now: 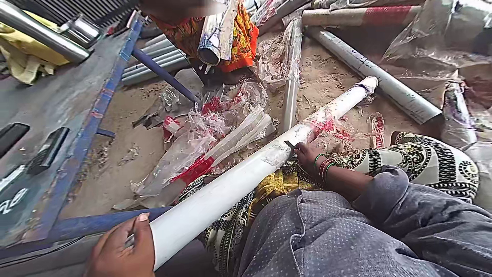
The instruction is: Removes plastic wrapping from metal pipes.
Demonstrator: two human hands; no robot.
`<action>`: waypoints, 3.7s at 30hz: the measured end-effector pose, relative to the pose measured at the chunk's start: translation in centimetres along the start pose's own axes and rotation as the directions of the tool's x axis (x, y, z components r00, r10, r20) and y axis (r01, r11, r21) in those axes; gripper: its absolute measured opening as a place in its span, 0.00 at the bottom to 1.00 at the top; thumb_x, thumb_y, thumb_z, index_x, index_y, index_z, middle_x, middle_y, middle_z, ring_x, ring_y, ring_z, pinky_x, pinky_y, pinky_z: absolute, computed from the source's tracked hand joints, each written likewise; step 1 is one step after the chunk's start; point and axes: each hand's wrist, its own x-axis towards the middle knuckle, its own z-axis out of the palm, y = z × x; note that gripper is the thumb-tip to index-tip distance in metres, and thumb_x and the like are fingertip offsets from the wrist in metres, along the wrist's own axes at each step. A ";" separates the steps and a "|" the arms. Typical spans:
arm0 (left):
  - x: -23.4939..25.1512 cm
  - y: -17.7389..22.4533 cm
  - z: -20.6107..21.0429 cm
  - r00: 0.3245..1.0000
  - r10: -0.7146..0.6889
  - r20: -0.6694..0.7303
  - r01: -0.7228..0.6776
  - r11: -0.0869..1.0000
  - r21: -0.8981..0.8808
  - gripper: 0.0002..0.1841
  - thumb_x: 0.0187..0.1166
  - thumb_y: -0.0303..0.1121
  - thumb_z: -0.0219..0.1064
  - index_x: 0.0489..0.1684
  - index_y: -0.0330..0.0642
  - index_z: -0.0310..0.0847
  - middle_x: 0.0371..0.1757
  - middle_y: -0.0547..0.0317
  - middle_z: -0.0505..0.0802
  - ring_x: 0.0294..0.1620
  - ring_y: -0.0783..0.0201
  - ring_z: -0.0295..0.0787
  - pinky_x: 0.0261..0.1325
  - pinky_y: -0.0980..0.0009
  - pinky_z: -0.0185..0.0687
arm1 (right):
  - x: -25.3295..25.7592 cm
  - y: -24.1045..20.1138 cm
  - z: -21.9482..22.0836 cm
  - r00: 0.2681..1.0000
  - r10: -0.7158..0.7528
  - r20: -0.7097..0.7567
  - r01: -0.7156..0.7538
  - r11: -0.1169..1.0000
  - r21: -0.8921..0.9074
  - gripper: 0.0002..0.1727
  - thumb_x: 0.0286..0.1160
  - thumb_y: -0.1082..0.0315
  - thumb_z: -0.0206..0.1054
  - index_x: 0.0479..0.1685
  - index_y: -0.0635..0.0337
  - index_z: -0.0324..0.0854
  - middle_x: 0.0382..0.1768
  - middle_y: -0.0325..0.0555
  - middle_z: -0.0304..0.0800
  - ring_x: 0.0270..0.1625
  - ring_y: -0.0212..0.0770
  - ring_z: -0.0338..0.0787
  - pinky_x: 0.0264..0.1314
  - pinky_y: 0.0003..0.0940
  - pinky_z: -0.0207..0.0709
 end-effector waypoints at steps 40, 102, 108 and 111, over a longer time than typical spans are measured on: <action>0.8 0.0 -0.1 0.991 -0.074 0.110 0.067 0.996 0.058 0.22 0.87 0.38 0.58 0.48 0.22 0.88 0.53 0.23 0.90 0.62 0.31 0.85 0.68 0.43 0.72 | -0.6 -0.7 0.3 0.994 -0.058 0.093 0.052 0.997 0.063 0.24 0.98 0.58 0.43 0.77 0.65 0.71 0.59 0.67 0.86 0.63 0.61 0.86 0.70 0.56 0.72; 1.5 0.1 0.0 0.991 -0.075 0.107 0.069 0.996 0.052 0.21 0.87 0.38 0.58 0.48 0.22 0.88 0.52 0.24 0.90 0.61 0.33 0.86 0.68 0.45 0.73 | -0.2 -1.4 -0.4 0.985 -0.143 0.099 0.142 0.990 0.018 0.24 0.97 0.58 0.44 0.73 0.65 0.75 0.51 0.64 0.88 0.56 0.58 0.88 0.65 0.56 0.74; 1.1 0.2 -0.1 0.994 -0.066 0.091 0.062 0.997 0.051 0.22 0.87 0.38 0.59 0.46 0.21 0.88 0.51 0.23 0.90 0.60 0.32 0.86 0.66 0.44 0.74 | 1.1 -0.7 -1.4 1.000 0.004 -0.031 0.000 0.995 0.102 0.21 0.96 0.61 0.47 0.69 0.67 0.77 0.44 0.61 0.89 0.49 0.55 0.88 0.60 0.54 0.76; 1.0 0.2 0.0 0.993 -0.071 0.090 0.067 0.997 0.048 0.21 0.86 0.38 0.59 0.46 0.21 0.88 0.51 0.23 0.90 0.59 0.31 0.86 0.65 0.44 0.75 | 0.3 -1.6 -1.1 0.998 -0.030 0.059 0.031 1.000 -0.001 0.23 0.97 0.59 0.45 0.72 0.66 0.75 0.49 0.64 0.88 0.54 0.59 0.88 0.63 0.56 0.74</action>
